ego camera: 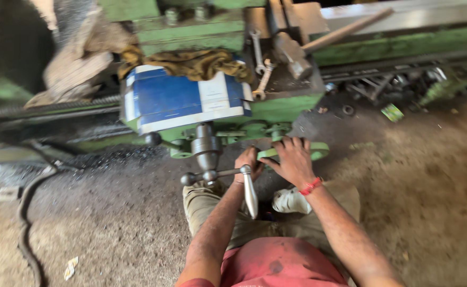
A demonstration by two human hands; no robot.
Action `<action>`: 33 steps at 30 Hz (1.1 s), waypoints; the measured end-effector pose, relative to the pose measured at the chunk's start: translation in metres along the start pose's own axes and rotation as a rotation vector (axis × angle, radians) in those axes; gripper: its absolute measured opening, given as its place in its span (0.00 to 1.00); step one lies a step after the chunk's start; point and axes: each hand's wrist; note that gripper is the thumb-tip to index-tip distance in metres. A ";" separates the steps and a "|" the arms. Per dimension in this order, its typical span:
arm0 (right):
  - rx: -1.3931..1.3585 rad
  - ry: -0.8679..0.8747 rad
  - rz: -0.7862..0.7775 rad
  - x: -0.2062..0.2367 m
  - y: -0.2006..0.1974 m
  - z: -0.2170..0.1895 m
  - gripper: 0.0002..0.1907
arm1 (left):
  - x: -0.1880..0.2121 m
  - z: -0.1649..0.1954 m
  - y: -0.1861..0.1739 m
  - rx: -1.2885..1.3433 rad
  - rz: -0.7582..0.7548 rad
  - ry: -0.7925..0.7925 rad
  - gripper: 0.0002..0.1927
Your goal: The person sits on the floor in front of a green metal lathe and repeatedly turns a handwheel with both hands. The person adjusts their grip and position while continuing to rotate the wheel, which moves the lathe carriage back and forth.
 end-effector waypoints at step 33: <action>-0.204 0.185 -0.143 0.015 -0.006 0.057 0.33 | -0.004 0.014 -0.007 0.007 0.022 -0.011 0.15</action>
Point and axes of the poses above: each hand's wrist, its own x-axis away from the middle knuckle, its own y-axis out of the palm, z = x × y, and after that the axes turned 8 degrees about x, right-handed
